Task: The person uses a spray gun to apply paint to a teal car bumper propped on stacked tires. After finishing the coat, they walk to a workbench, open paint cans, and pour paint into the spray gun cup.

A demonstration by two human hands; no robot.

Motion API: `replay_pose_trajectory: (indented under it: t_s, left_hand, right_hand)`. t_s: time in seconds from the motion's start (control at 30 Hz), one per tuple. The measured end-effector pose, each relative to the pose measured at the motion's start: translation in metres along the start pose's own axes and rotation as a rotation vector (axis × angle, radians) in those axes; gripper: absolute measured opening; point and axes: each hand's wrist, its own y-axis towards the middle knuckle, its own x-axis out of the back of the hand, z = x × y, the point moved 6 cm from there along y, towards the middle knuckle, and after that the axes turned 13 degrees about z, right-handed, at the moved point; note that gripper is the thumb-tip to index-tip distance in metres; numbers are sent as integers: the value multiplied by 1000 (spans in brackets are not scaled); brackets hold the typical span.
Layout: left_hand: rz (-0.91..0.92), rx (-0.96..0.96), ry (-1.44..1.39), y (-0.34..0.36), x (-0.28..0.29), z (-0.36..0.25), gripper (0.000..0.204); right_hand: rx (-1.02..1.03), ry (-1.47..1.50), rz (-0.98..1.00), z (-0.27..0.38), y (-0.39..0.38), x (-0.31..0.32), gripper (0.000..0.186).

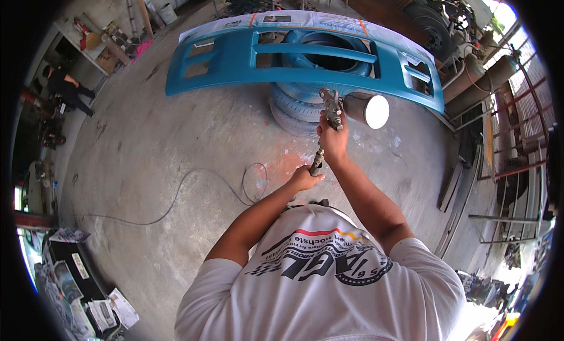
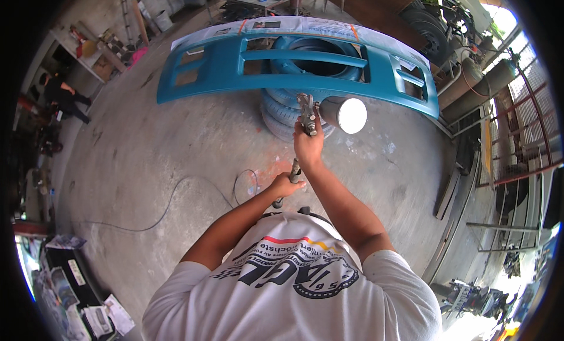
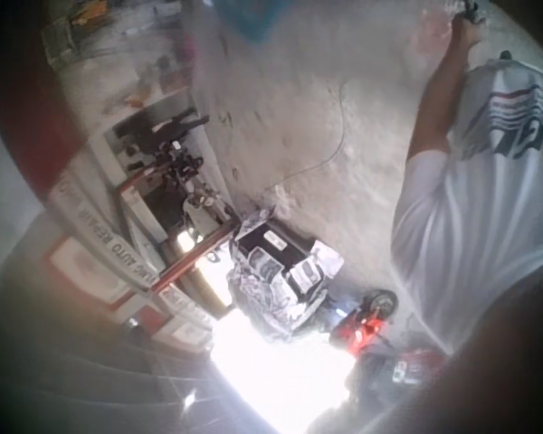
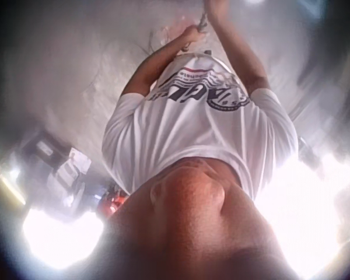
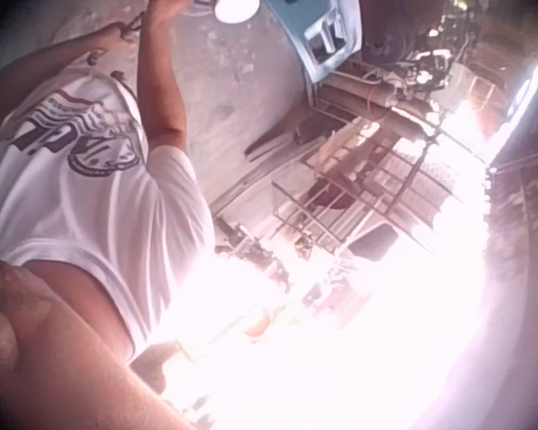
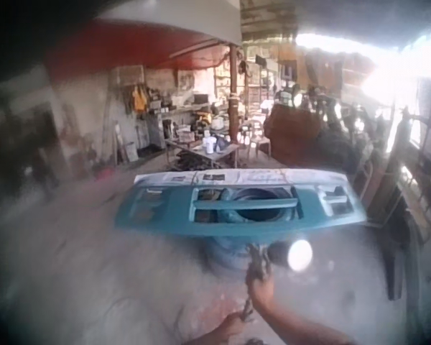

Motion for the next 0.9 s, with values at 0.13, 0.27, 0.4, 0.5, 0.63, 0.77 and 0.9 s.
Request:
replay_pose_trajectory:
  t_s: [0.13, 0.27, 0.4, 0.5, 0.63, 0.77, 0.9]
  left_hand:
    - [-29, 30, -119, 28, -35, 6, 52]
    - [-28, 5, -214, 50, -81, -3, 55]
    - [61, 118, -338, 56, -106, -17, 58]
    - [75, 142, -298, 61, -105, -28, 56]
    - [122, 181, -273, 73, -114, -38, 49]
    - [155, 27, -215, 89, -112, -44, 43]
    - [27, 48, -111, 104, -63, -43, 47]
  right_hand:
    - [49, -91, 45, -11, -4, 29, 24]
    - [61, -120, 115, -9, -1, 56, 45]
    - [-12, -240, 164, -17, 8, 86, 53]
    - [-22, -247, 136, -17, 7, 96, 52]
    - [9, -499, 112, -26, 12, 116, 49]
    - [-93, -335, 36, -38, 30, 141, 55]
    - [-118, -125, -143, -25, 43, 147, 30]
